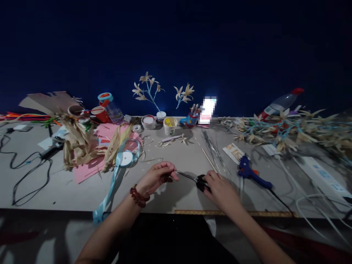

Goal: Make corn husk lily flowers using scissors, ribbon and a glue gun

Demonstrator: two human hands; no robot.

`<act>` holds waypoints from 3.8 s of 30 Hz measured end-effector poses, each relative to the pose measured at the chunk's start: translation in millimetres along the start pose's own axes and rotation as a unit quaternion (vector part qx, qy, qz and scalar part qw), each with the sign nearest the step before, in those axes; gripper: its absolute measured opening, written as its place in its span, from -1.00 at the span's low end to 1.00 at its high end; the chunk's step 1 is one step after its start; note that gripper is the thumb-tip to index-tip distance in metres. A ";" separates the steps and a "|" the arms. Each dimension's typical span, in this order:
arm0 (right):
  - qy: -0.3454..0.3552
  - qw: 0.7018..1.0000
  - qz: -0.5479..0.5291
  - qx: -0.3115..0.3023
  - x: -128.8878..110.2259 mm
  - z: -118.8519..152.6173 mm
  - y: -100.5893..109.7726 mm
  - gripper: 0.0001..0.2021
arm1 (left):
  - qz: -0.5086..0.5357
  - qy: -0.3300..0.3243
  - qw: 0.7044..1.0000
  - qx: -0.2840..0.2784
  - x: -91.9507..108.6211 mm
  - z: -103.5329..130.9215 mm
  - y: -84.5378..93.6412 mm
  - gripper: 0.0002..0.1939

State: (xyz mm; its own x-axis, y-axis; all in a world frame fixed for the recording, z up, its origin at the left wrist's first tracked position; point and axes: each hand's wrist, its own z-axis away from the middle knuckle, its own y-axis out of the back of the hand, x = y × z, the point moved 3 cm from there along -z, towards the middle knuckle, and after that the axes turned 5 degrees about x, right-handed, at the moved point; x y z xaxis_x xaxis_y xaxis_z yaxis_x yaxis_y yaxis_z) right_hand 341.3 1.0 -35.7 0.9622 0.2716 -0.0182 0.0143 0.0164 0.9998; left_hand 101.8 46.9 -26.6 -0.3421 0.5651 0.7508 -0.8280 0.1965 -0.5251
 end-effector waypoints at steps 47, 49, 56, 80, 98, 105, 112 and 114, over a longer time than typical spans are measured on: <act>-0.105 0.779 -0.602 -0.142 -60.0 1.2 -5.8 -0.58 | -0.110 0.092 0.987 -0.072 13.1 -7.3 2.5 -0.69; -0.109 0.781 -0.598 -0.142 -59.5 1.3 -6.8 -0.57 | -0.117 0.098 0.986 -0.072 14.4 -8.3 2.4 -0.69; -0.105 0.785 -0.599 -0.117 -60.2 -0.2 -8.1 -0.54 | -0.112 0.110 0.985 -0.067 14.5 -9.6 5.8 -0.68; -0.105 0.776 -0.613 -0.102 -65.9 1.8 -16.1 -0.50 | -0.198 0.031 0.974 -0.106 16.1 -5.6 1.2 -0.81; -0.074 0.780 -0.614 -0.093 -68.1 6.6 -15.9 -0.57 | -0.044 0.008 0.983 -0.181 4.2 -11.9 3.6 -0.50; -0.047 0.790 -0.601 -0.107 -67.7 11.9 -5.4 -0.62 | -0.102 0.032 0.956 -0.273 1.6 -10.4 2.0 -0.51; -0.044 0.797 -0.593 -0.109 -64.3 13.0 -2.5 -0.63 | -0.179 0.016 0.941 -0.286 11.3 -7.9 -1.5 -0.49; -0.041 0.795 -0.596 -0.105 -64.1 12.8 -1.5 -0.64 | -0.182 0.011 0.944 -0.273 11.7 -9.4 -1.2 -0.45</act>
State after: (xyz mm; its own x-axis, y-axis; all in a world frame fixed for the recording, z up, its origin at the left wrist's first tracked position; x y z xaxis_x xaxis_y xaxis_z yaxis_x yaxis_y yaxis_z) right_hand 283.1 -28.7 -35.9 0.3144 -0.1211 -0.9415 0.8916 0.3782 0.2491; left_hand 102.9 60.8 -20.9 -0.0640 0.3951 0.9164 -0.5343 0.7620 -0.3659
